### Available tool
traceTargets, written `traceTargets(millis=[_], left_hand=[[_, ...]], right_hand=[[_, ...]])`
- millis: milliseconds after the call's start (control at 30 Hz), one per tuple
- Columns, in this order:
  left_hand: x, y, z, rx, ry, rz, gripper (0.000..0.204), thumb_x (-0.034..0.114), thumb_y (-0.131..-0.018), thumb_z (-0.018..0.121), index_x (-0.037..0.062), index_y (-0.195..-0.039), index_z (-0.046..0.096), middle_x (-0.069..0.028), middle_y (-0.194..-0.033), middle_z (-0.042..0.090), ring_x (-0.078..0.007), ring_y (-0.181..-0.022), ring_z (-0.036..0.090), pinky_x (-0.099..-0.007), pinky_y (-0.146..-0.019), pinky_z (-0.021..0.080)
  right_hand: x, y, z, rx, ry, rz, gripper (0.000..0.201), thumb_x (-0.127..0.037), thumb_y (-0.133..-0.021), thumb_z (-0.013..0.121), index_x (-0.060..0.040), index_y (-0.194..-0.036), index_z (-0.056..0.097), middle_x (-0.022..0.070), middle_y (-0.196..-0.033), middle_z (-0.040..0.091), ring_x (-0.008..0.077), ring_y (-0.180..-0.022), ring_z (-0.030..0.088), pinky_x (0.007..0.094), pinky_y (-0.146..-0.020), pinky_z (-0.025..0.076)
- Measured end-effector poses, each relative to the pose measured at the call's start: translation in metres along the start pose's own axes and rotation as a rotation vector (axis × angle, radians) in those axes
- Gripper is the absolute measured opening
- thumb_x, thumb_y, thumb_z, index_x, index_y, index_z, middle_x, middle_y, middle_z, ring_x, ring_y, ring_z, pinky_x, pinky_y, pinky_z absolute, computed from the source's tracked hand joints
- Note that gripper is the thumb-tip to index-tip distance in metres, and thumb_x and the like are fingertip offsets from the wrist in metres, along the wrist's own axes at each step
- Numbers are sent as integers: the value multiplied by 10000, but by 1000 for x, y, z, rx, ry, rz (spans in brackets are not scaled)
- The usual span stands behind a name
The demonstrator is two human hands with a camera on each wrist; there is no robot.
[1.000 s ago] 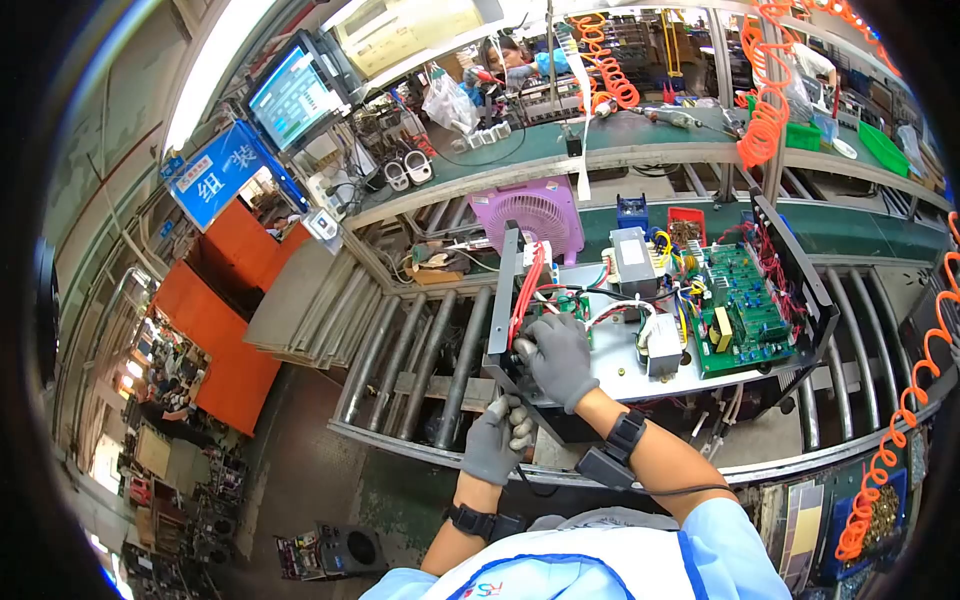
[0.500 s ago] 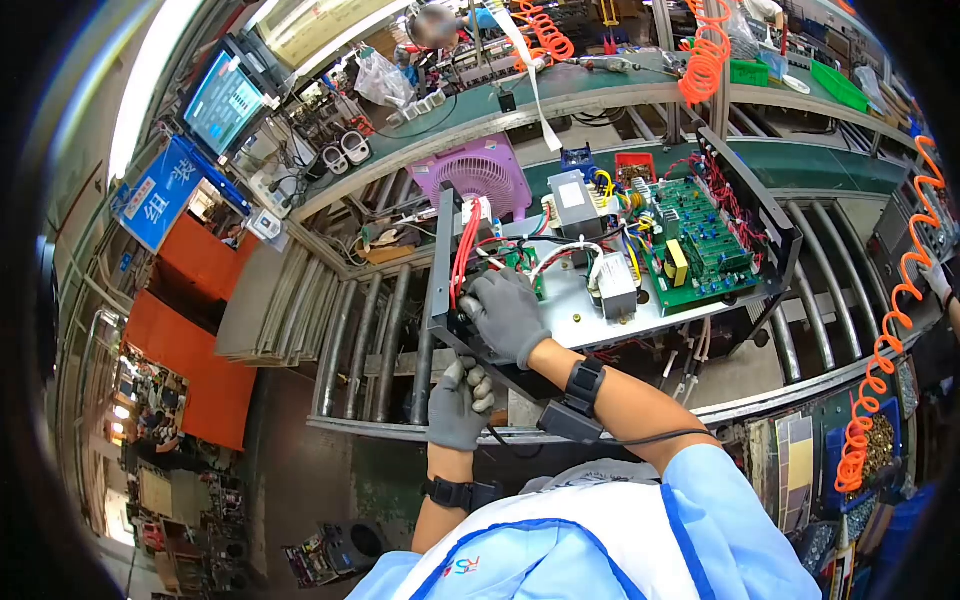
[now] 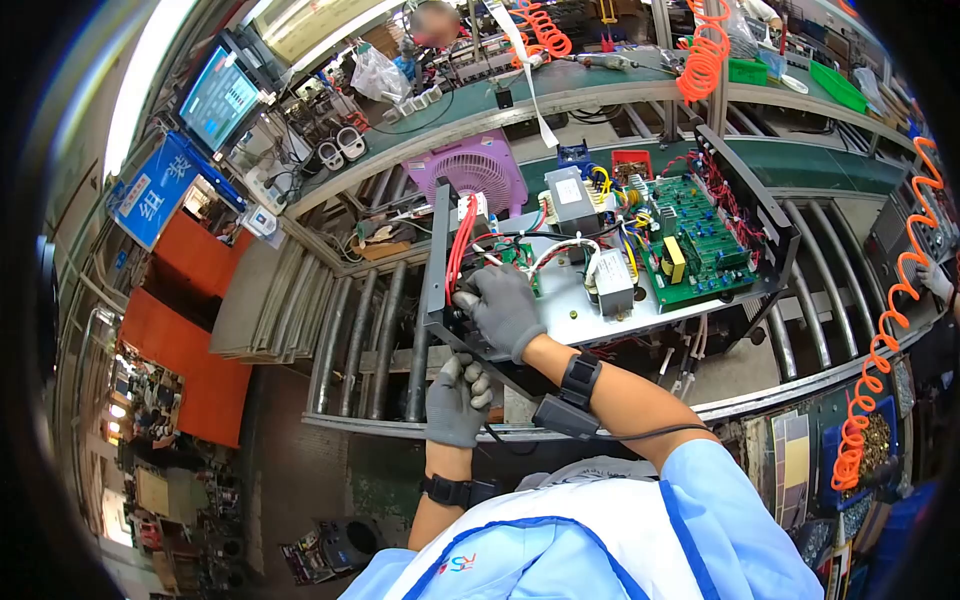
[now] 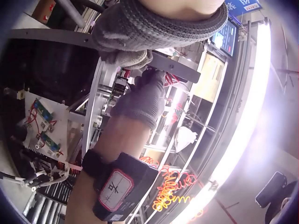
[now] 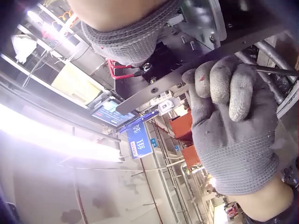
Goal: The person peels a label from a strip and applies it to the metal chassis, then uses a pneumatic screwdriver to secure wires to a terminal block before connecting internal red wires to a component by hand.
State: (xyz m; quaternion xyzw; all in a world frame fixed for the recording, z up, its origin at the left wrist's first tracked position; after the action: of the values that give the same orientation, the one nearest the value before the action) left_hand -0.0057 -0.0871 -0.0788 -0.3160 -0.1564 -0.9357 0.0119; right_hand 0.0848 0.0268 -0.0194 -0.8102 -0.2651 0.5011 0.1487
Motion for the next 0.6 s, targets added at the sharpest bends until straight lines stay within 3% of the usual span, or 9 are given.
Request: traceTargets(millis=[167, 267, 600], left_hand=[[0, 0, -1, 12, 11, 13, 170, 219, -910, 414, 73, -891, 499, -36, -678, 418, -142, -563, 368, -231, -424, 298], [0, 0, 0, 26, 0, 1, 172, 218, -912, 414, 72, -891, 502, -37, -675, 427, -143, -558, 370, -234, -422, 300], [0, 0, -1, 6, 4, -1, 166, 219, -908, 426, 77, -879, 507, -33, -673, 431, -138, -550, 367, -230, -420, 296]], right_hand=[[-1, 4, 0, 94, 13, -85, 182, -241, -747, 622, -69, -802, 602, 97, -823, 581, 285, -862, 512, 396, -788, 382], [0, 4, -2, 61, -6, -149, 179, -236, -752, 612, -66, -804, 596, 97, -823, 580, 286, -856, 510, 402, -785, 378], [-3, 4, 2, 103, 81, -138, 150, -229, -782, 562, -83, -781, 595, 70, -818, 583, 272, -848, 513, 396, -786, 379]])
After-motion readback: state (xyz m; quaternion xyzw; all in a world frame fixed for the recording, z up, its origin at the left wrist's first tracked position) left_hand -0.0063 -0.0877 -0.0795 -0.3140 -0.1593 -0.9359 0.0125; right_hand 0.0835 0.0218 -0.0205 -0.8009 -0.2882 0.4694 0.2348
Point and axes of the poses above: each hand's wrist, its own y-axis away from the middle knuckle, its own z-axis out of the palm, x = y × z, the point moved 4 cm from there along -y, towards the middle knuckle
